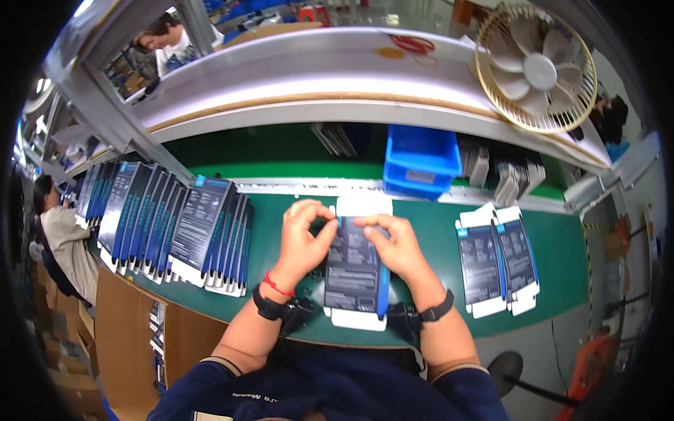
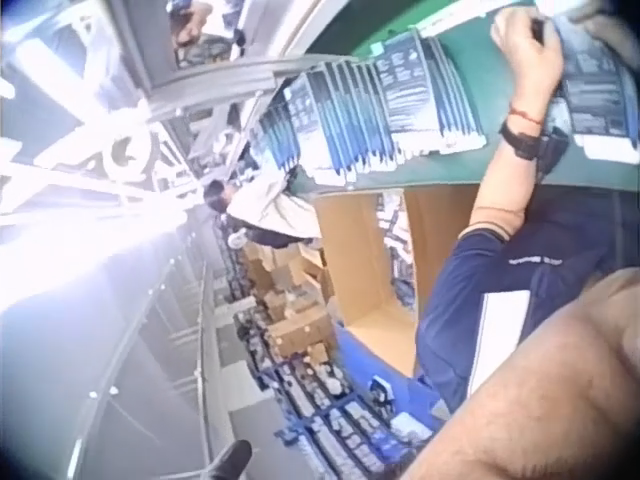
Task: Applying small ring-like accessories to product packaging boxes in an assembly line setting.
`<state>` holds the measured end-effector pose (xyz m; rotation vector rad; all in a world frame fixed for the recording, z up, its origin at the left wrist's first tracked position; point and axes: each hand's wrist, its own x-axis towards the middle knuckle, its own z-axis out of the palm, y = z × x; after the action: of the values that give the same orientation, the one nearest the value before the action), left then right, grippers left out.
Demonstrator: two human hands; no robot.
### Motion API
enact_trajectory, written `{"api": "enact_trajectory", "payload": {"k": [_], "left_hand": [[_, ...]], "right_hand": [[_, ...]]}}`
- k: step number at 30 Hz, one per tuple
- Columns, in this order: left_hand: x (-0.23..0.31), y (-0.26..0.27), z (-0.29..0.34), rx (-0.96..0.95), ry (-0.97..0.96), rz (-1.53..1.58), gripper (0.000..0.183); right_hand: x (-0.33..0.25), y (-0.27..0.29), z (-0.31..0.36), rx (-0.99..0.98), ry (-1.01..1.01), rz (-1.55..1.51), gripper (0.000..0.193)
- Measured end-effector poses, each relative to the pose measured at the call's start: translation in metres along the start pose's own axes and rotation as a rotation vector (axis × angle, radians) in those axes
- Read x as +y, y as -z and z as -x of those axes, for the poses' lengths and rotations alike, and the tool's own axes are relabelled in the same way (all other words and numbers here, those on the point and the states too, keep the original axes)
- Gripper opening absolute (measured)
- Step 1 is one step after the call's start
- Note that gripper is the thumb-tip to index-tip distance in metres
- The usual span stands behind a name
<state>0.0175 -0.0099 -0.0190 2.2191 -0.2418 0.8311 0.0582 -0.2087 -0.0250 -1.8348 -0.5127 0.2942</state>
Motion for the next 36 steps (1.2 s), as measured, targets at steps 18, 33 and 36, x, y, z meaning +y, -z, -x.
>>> {"api": "enact_trajectory", "payload": {"k": [18, 33, 36], "left_hand": [[0.006, -0.006, 0.002, -0.255, -0.105, 0.196, 0.009], [0.006, -0.007, 0.005, -0.27, -0.086, 0.203, 0.01], [0.006, -0.007, 0.006, -0.29, -0.085, 0.183, 0.011]], "right_hand": [[0.003, -0.011, 0.003, 0.035, 0.03, -0.18, 0.015], [0.01, -0.016, 0.003, 0.032, 0.008, -0.122, 0.007], [0.012, -0.017, 0.002, 0.025, 0.024, -0.125, 0.007]]}}
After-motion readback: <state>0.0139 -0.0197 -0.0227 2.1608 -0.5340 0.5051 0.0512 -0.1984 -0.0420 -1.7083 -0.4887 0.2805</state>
